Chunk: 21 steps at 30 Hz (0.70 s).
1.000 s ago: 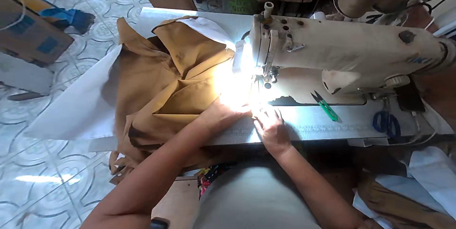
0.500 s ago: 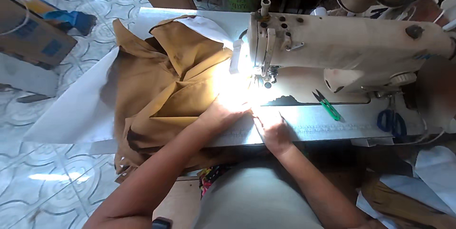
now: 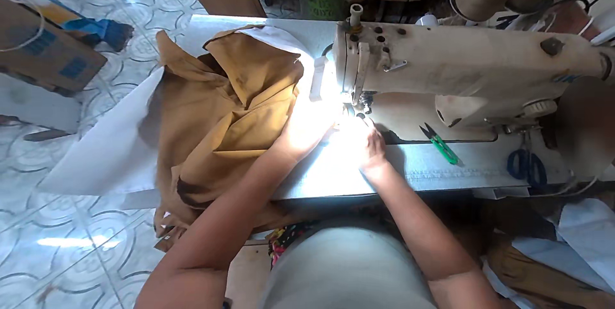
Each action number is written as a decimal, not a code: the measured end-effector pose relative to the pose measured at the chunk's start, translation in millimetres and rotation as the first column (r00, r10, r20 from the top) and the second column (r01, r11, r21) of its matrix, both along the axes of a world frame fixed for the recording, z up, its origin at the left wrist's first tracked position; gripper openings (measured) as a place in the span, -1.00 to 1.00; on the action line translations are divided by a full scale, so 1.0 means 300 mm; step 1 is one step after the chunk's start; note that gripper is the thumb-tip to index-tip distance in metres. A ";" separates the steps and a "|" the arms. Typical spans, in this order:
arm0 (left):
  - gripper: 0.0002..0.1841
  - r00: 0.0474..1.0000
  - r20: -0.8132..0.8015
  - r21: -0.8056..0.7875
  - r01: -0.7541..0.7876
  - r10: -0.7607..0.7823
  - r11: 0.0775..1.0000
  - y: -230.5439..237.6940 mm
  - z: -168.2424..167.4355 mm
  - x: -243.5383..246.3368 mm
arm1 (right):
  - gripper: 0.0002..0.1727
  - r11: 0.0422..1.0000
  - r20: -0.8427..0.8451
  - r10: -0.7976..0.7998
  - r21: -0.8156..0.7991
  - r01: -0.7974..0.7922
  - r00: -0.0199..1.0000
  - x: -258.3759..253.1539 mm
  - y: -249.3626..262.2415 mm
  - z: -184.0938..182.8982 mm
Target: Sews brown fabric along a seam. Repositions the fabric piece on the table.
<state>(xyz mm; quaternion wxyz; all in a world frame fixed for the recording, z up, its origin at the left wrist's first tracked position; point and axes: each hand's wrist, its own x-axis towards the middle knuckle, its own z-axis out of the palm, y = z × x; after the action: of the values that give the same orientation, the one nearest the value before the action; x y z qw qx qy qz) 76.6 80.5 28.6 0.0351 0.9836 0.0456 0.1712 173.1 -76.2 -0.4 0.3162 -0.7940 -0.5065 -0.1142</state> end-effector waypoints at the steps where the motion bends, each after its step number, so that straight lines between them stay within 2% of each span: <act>1: -0.78 1.000 0.016 -0.005 0.003 -0.003 1.000 0.001 -0.007 0.002 | -0.78 1.000 -0.003 0.006 0.012 -0.006 1.000 0.005 0.003 -0.007; 3: -0.78 0.999 0.035 -0.009 -0.003 0.003 1.000 -0.001 -0.016 0.004 | -0.76 1.000 -0.009 -0.007 0.026 0.007 1.000 0.009 0.004 -0.020; 5: -0.75 0.999 0.003 -0.006 -0.049 0.049 0.999 -0.001 -0.020 0.002 | -0.76 0.996 -0.056 -0.090 -0.009 0.090 0.994 0.002 0.001 -0.012; 7: -0.76 0.991 -0.028 -0.109 -0.130 0.128 0.986 -0.001 -0.026 -0.004 | -0.80 0.970 -0.192 -0.216 -0.153 0.189 0.957 -0.013 -0.007 0.019; 11: -0.82 0.955 -0.152 -0.352 -0.291 0.253 0.890 -0.005 0.005 0.004 | -0.83 0.947 -0.410 -0.277 -0.267 0.176 0.869 -0.046 0.008 0.071; 12: -0.80 0.952 -0.167 -0.387 -0.303 0.257 0.871 -0.009 0.011 0.006 | -0.81 0.949 -0.458 -0.275 -0.269 0.163 0.846 -0.052 0.022 0.082; 14: -0.76 0.958 -0.174 -0.423 -0.283 0.230 0.861 -0.010 0.016 0.000 | -0.79 0.975 -0.566 -0.214 -0.174 0.138 0.796 -0.062 0.042 0.087; 16: -0.74 0.980 -0.133 -0.359 -0.188 0.149 0.914 -0.006 0.012 -0.025 | -0.75 0.989 -0.694 -0.147 -0.088 0.120 0.704 -0.057 0.051 0.086; 17: -0.77 0.994 -0.066 -0.294 -0.098 0.083 0.951 -0.004 0.007 -0.042 | -0.77 0.992 -0.782 -0.104 -0.040 0.117 0.614 -0.053 0.053 0.090; 18: -0.82 1.000 0.022 -0.235 0.003 0.002 0.972 -0.001 0.002 -0.057 | -0.81 0.993 -0.893 -0.053 -0.001 0.116 0.446 -0.054 0.049 0.105; 19: -0.86 0.996 0.066 -0.174 0.067 -0.056 0.982 0.000 0.007 -0.068 | -0.87 0.991 -0.983 0.001 0.024 0.129 0.181 -0.063 0.034 0.129; 20: -0.88 0.992 0.082 -0.107 0.101 -0.092 0.989 0.000 0.014 -0.076 | -0.91 0.987 -0.999 0.034 0.028 0.160 -0.036 -0.071 0.013 0.142; 21: -0.88 0.990 0.082 -0.050 0.118 -0.114 0.992 -0.003 0.018 -0.080 | -0.88 0.982 -0.994 0.048 0.028 0.187 -0.100 -0.081 -0.013 0.140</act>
<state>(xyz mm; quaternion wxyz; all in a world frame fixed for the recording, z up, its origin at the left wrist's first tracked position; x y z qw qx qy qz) 52.5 79.5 33.8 0.0738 0.9756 -0.0086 0.2064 148.7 -80.1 41.7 0.6424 -0.6148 -0.0530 0.4545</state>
